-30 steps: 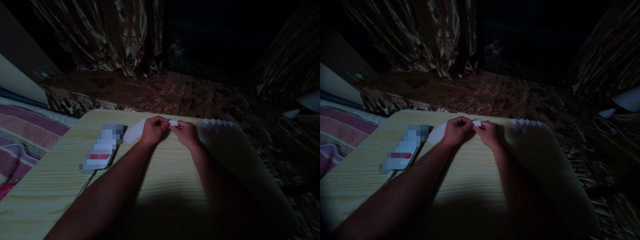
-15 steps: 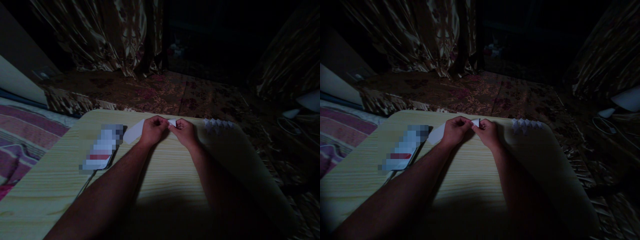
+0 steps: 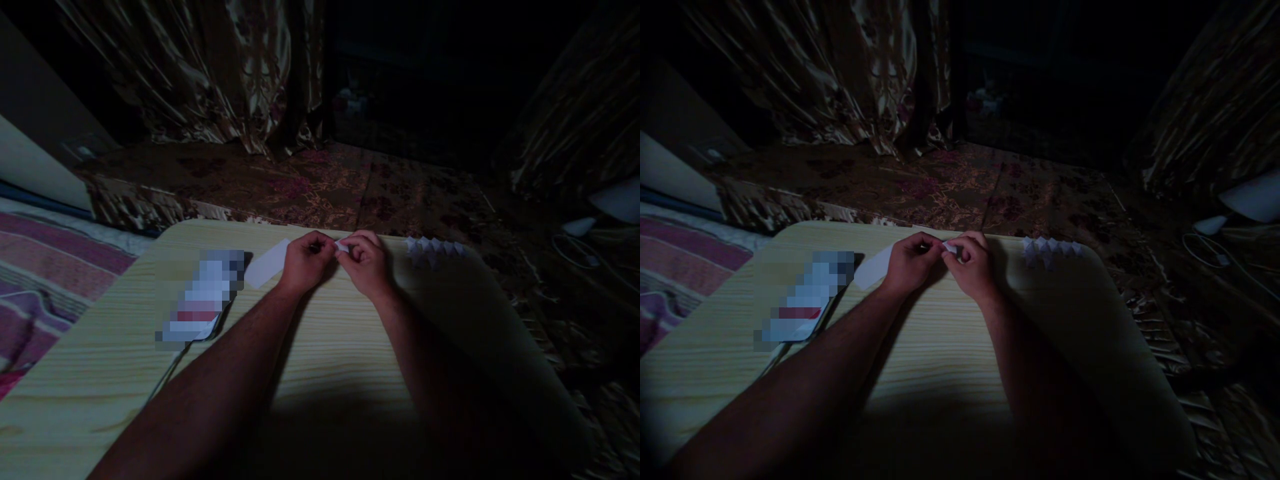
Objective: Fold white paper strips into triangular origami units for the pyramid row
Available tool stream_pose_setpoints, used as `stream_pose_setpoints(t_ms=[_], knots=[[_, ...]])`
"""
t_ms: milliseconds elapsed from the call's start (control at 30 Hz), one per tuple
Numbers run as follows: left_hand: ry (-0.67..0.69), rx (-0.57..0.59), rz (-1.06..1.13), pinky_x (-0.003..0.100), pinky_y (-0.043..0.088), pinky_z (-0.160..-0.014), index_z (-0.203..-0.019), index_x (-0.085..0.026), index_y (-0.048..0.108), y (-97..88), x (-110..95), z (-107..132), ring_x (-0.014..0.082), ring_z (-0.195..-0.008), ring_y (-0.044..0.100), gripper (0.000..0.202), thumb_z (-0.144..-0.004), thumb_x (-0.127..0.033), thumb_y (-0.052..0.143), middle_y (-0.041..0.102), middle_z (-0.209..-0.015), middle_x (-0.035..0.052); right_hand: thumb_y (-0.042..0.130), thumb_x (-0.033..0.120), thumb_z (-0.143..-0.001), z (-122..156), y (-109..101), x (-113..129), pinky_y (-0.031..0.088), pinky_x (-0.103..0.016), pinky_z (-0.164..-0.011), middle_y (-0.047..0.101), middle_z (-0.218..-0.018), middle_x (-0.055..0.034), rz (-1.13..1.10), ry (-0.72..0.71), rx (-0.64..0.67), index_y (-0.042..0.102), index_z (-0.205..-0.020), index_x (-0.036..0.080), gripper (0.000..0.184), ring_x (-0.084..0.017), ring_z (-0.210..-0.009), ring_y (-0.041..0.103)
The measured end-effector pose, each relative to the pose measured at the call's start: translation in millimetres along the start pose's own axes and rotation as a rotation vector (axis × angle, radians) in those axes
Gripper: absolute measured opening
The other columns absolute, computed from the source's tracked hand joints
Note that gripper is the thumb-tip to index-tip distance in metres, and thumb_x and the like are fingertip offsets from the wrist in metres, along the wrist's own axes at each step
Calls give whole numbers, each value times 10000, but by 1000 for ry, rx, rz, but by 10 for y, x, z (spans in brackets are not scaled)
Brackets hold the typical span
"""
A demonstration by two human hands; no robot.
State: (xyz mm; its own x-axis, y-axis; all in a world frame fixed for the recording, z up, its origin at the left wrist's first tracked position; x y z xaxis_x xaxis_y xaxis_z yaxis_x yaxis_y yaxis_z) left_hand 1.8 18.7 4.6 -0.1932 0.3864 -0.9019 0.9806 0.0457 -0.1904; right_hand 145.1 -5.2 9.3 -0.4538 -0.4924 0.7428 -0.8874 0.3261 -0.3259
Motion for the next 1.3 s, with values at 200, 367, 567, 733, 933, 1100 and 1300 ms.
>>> stream_pose_setpoints(t_ms=[200,367,567,733,933,1100,1300], knots=[[31,10,-31,199,407,-541,-762,-150,658,0,-19,5,95,-573,520,169,-756,-317,634,627,-656,3,599,238,-778,-3,-7,16,381,-238,-530,562,-906,-23,25,4,35,666,-860,198,113,-75,-580,434],[45,19,-76,205,419,-565,-788,-150,664,6,-35,19,104,-603,536,178,-766,-322,625,638,-677,9,575,226,-783,1,-1,5,390,-240,-551,578,-823,-14,30,29,38,653,-841,195,102,-97,-607,463],[75,28,-102,223,441,-608,-812,-160,675,12,-18,34,122,-642,565,187,-786,-332,606,657,-704,15,561,253,-784,18,24,-46,399,-240,-556,593,-755,-6,4,82,43,638,-839,197,110,-112,-611,482],[131,25,-167,237,449,-639,-808,-171,691,-4,-20,37,143,-702,590,170,-784,-316,607,677,-755,34,550,246,-787,23,28,-54,391,-240,-545,586,-727,-1,17,72,54,628,-828,203,98,-114,-599,473],[185,20,-239,249,450,-651,-808,-174,694,-16,-56,46,153,-715,596,166,-788,-310,601,674,-751,41,537,213,-780,19,27,-54,397,-239,-563,576,-727,-1,41,31,49,625,-812,201,94,-118,-619,479],[192,19,-247,248,447,-649,-805,-176,692,-11,-57,50,151,-711,589,161,-791,-303,594,669,-748,38,531,193,-769,20,26,-51,388,-231,-555,577,-744,2,45,20,62,615,-823,198,100,-107,-608,473],[145,22,-230,233,425,-611,-813,-176,673,-12,-44,47,136,-671,565,170,-794,-321,587,657,-741,29,528,204,-777,22,24,-40,381,-225,-537,584,-739,8,48,46,82,622,-858,207,124,-101,-581,460]])
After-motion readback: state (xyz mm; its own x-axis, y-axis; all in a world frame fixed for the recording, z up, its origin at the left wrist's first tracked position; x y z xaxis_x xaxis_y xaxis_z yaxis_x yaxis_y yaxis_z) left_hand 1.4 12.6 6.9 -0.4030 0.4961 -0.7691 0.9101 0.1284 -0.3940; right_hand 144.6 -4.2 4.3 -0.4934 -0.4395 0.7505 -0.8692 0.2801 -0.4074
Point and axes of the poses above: each hand's wrist, its own z-axis away from the middle knuckle, its own y-axis out of the palm, x = y × z, the point moved 2 cm from there along -z, towards the middle knuckle
